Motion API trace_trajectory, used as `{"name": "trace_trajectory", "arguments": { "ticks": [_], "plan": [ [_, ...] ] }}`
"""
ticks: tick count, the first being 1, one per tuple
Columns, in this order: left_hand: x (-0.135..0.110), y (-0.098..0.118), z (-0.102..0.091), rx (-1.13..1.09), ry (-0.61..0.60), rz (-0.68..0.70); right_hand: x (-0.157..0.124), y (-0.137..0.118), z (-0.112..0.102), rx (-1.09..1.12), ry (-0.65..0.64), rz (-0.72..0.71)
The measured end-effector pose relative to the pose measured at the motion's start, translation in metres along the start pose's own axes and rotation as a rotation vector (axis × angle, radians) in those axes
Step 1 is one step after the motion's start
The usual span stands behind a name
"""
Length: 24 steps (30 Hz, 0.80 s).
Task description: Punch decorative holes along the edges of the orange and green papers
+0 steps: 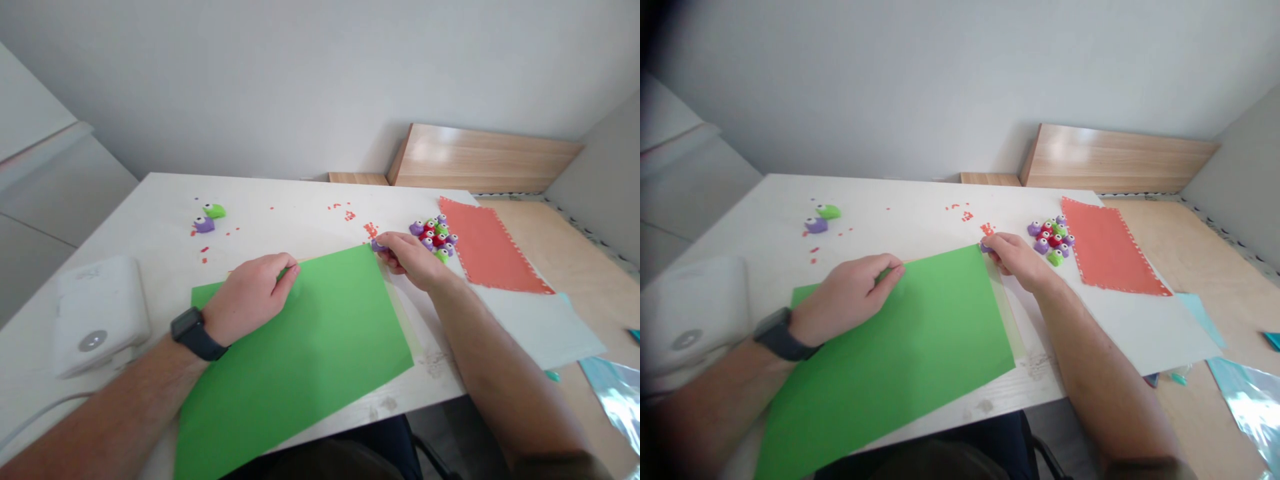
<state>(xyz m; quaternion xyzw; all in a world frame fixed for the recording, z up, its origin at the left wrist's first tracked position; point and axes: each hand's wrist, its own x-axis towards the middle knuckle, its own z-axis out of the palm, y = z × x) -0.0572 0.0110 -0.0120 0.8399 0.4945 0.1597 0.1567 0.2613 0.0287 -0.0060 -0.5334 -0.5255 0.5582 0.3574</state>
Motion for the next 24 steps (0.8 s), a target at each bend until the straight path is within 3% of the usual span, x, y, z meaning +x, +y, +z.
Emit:
{"name": "trace_trajectory", "arguments": {
  "ticks": [24],
  "plan": [
    [0.0018, 0.0010, -0.0005, 0.007, 0.003, 0.008, 0.0001, -0.0008, 0.0001, -0.028, 0.004, 0.007]
  ]
}}
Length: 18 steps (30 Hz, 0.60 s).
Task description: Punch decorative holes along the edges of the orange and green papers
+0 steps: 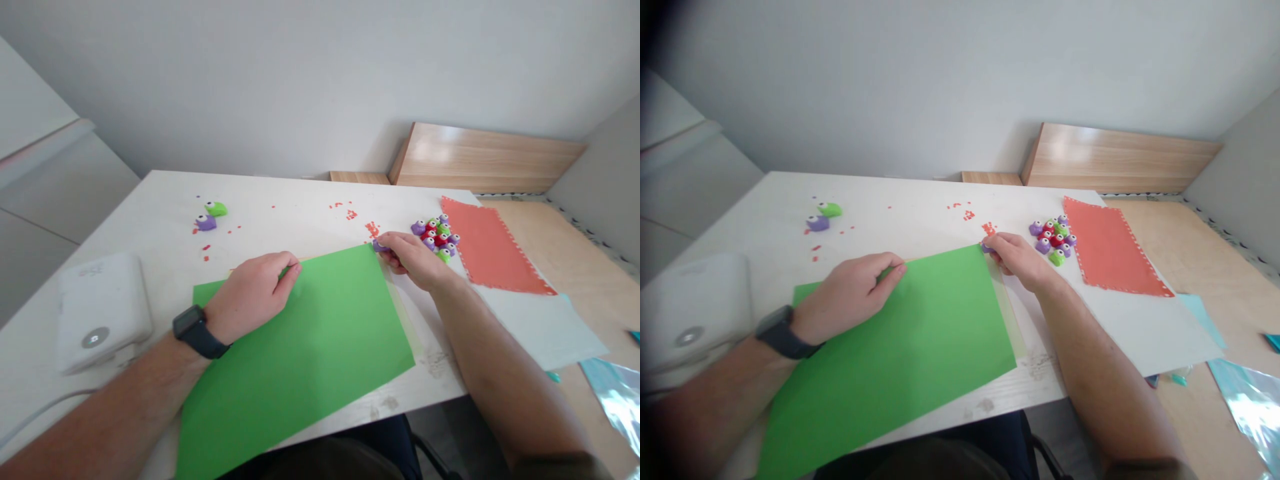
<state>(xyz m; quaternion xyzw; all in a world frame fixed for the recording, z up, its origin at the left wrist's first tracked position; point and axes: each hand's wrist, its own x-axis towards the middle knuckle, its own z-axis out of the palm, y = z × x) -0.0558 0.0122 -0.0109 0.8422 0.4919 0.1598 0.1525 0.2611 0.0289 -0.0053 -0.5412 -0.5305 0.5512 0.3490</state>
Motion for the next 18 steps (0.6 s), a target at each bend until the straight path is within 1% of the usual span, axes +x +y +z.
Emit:
{"name": "trace_trajectory", "arguments": {
  "ticks": [9, 18],
  "plan": [
    [-0.0007, -0.0003, 0.0009, 0.005, 0.004, -0.003, -0.0006, -0.0012, 0.0009, 0.002, 0.010, 0.007],
    [-0.0006, 0.0004, -0.0008, 0.002, 0.003, -0.006, -0.0016, -0.0013, 0.0004, -0.016, -0.008, 0.002]
  ]
}}
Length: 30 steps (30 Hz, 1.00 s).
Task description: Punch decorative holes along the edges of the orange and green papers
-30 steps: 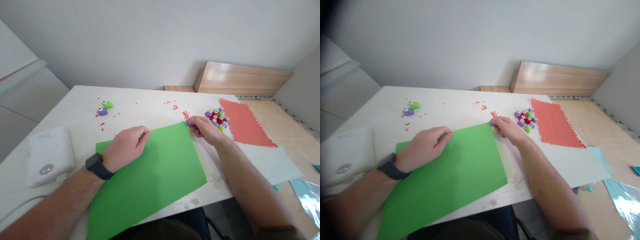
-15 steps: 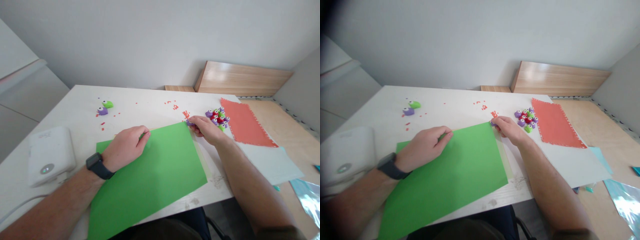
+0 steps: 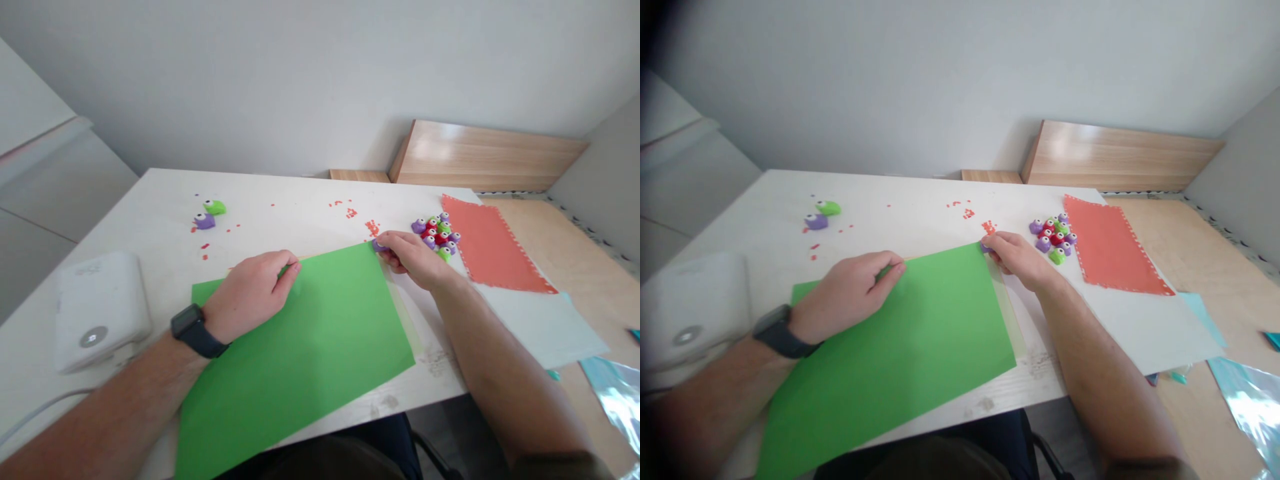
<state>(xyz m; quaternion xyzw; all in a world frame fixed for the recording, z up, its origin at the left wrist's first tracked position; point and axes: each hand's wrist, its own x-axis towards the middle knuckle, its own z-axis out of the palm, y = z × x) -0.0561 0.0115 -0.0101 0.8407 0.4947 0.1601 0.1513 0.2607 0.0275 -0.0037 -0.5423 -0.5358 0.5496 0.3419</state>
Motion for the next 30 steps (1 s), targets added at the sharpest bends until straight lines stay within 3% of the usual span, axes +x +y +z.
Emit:
{"name": "trace_trajectory", "arguments": {
  "ticks": [11, 30],
  "plan": [
    [0.0003, 0.0017, -0.0003, -0.009, -0.001, -0.002, -0.0016, -0.0010, 0.0016, -0.011, -0.050, -0.008],
    [0.0001, 0.0040, -0.0007, -0.008, -0.007, 0.014, -0.0021, -0.0022, 0.0013, -0.106, -0.029, 0.010]
  ]
}}
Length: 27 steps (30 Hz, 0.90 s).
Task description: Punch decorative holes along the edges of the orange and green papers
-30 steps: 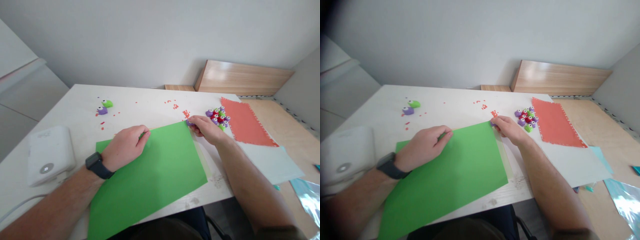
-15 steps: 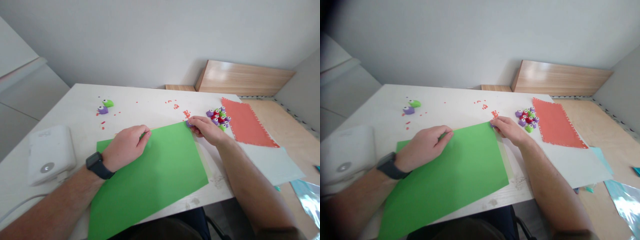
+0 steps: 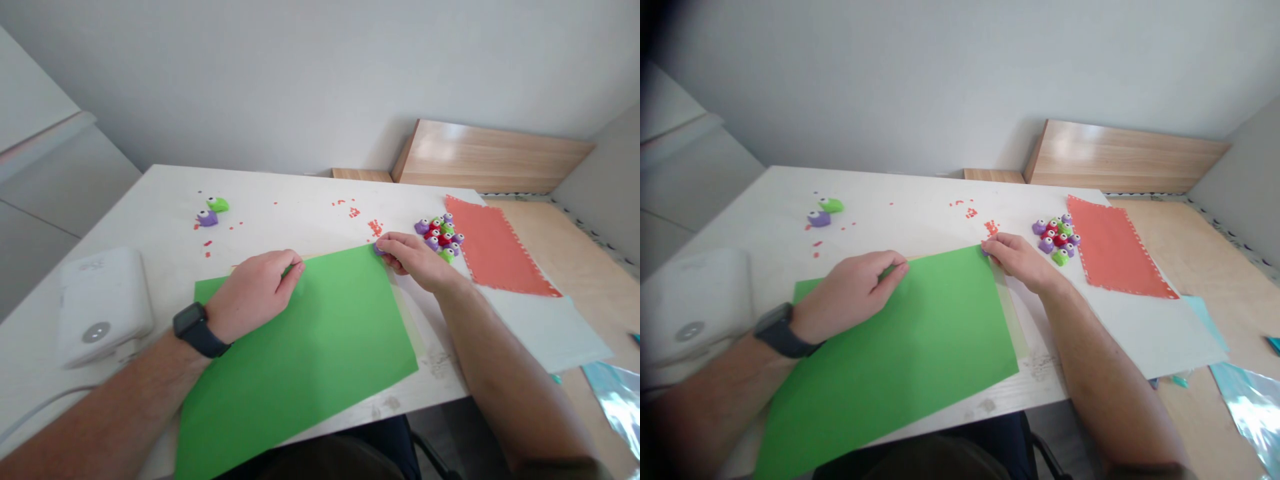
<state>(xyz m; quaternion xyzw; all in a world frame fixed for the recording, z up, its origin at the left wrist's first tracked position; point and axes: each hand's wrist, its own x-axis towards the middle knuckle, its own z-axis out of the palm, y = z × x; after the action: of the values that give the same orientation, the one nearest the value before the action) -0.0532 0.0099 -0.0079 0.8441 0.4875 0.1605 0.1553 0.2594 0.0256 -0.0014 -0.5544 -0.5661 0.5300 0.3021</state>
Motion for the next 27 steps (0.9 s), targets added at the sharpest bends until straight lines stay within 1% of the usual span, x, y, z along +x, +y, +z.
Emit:
{"name": "trace_trajectory", "arguments": {
  "ticks": [8, 14, 20, 27],
  "plan": [
    [0.0009, 0.0014, 0.0004, 0.005, 0.003, -0.001, 0.0008, 0.0010, 0.0005, -0.009, -0.014, 0.016],
    [0.0001, -0.0012, -0.0002, 0.013, 0.001, -0.024, -0.0016, -0.0006, 0.0000, -0.030, -0.010, 0.001],
    [-0.0011, -0.0006, -0.0004, 0.019, -0.007, -0.012, -0.0017, -0.0006, 0.0007, -0.048, -0.021, 0.018],
    [0.0000, 0.0017, -0.0004, 0.007, -0.004, -0.002, -0.0007, 0.0009, -0.0012, -0.073, 0.006, 0.001]
  ]
}}
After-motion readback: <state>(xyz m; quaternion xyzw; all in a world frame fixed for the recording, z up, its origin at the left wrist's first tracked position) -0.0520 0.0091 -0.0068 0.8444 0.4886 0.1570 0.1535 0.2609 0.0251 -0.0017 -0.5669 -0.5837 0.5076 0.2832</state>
